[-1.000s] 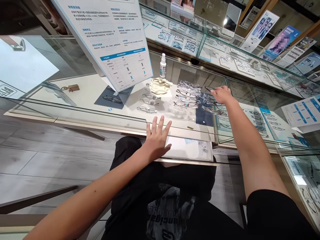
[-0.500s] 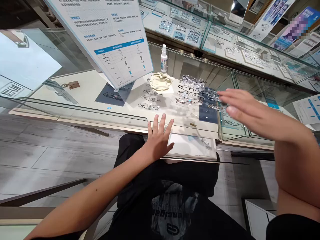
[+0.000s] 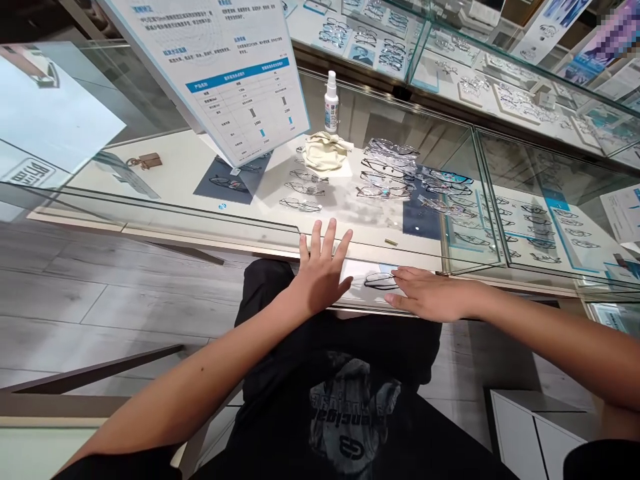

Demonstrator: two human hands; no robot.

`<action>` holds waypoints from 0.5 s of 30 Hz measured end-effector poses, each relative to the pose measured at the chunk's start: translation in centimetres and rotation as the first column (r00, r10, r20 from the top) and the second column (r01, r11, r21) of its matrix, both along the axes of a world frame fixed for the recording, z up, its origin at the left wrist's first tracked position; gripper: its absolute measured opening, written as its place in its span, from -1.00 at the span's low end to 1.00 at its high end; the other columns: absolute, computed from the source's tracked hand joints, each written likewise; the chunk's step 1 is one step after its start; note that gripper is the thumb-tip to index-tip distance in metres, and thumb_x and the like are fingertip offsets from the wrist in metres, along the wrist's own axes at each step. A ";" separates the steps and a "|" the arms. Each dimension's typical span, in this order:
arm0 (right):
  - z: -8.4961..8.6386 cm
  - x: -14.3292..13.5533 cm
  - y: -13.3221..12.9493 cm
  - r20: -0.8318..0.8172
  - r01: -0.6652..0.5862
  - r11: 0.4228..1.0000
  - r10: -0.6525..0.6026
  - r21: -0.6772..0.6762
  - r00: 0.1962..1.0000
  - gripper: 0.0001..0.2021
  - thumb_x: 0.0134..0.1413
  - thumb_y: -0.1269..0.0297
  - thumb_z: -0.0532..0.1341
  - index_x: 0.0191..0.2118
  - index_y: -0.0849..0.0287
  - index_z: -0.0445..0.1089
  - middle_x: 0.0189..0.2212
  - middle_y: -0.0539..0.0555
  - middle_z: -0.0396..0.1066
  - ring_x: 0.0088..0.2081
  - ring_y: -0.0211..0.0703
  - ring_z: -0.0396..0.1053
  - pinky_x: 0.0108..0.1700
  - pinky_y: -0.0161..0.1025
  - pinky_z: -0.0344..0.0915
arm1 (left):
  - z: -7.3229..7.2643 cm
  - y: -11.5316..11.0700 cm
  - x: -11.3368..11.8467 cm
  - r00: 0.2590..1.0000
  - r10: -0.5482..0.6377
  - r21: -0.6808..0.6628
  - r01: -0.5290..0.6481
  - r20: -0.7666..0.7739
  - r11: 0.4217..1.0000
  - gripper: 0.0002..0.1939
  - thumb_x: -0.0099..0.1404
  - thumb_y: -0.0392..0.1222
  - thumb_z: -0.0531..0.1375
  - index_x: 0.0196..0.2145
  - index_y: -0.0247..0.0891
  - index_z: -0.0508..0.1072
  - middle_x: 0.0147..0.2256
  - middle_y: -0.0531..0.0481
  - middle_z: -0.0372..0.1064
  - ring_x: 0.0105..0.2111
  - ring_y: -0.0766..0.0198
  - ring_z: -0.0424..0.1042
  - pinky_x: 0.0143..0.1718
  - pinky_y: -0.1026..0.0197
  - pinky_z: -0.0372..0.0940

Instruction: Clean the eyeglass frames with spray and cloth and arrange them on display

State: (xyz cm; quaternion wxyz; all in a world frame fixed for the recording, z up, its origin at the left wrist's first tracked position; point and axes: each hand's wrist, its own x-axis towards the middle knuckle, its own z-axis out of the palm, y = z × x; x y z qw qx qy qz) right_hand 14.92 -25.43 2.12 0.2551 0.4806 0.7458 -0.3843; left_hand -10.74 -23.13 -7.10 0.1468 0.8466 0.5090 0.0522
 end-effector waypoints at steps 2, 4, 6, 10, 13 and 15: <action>-2.3 0.1 0.3 0.042 0.014 1.000 -0.015 0.022 0.999 0.03 0.45 -0.41 -0.22 0.61 0.43 0.09 0.61 0.44 -0.03 0.65 0.40 -0.15 0.64 0.32 -0.10 | 0.1 0.0 0.0 1.000 -0.002 0.000 0.002 0.000 1.000 0.06 0.42 -0.01 0.33 0.65 -0.31 -0.10 0.63 -0.46 -0.53 0.61 -0.56 -0.50 0.49 -0.68 -0.33; -4.9 0.2 0.8 0.094 0.032 0.996 -0.040 0.085 0.995 0.03 0.46 -0.37 -0.25 0.63 0.48 -0.02 0.64 0.46 -0.17 0.67 0.38 -0.25 0.65 0.28 -0.17 | 0.0 0.0 0.0 1.000 0.001 -0.006 -0.001 -0.005 1.000 0.08 0.42 0.00 0.34 0.65 -0.30 -0.11 0.63 -0.46 -0.54 0.61 -0.56 -0.51 0.49 -0.68 -0.34; -7.7 0.4 1.6 0.149 0.055 0.981 -0.084 0.185 0.985 0.01 0.48 -0.33 -0.25 0.64 0.50 -0.08 0.66 0.44 -0.29 0.68 0.36 -0.33 0.66 0.25 -0.23 | 0.0 0.0 0.0 1.000 0.001 -0.002 -0.001 -0.009 1.000 0.09 0.41 0.00 0.36 0.65 -0.29 -0.12 0.63 -0.45 -0.54 0.60 -0.56 -0.51 0.49 -0.67 -0.33; -13.1 1.0 4.5 0.232 0.103 0.863 -0.246 0.494 0.941 -0.12 0.52 -0.12 -0.11 0.61 0.58 -0.02 0.67 0.39 -0.34 0.68 0.34 -0.40 0.67 0.18 -0.36 | -0.2 -0.1 -0.1 1.000 0.001 0.029 -0.001 -0.013 1.000 0.09 0.39 0.00 0.37 0.65 -0.28 -0.08 0.63 -0.47 -0.48 0.61 -0.57 -0.46 0.49 -0.68 -0.28; -16.5 2.1 7.7 0.160 0.122 0.655 -0.353 0.745 0.922 -0.14 0.50 0.01 -0.02 0.59 0.68 -0.07 0.67 0.44 -0.33 0.67 0.37 -0.35 0.66 0.19 -0.38 | -0.6 -0.2 -0.2 1.000 0.007 0.052 -0.006 -0.008 0.999 0.08 0.37 0.00 0.39 0.64 -0.28 -0.04 0.63 -0.47 -0.44 0.61 -0.58 -0.42 0.49 -0.67 -0.24; -18.5 3.3 10.0 0.081 0.152 0.541 -0.382 0.827 0.920 -0.12 0.48 0.04 0.00 0.59 0.73 -0.12 0.66 0.49 -0.31 0.66 0.40 -0.33 0.64 0.24 -0.33 | -0.9 -0.2 -0.3 1.000 0.010 0.072 -0.010 0.006 0.997 0.09 0.36 0.01 0.40 0.64 -0.27 -0.01 0.63 -0.47 -0.40 0.61 -0.59 -0.39 0.49 -0.67 -0.22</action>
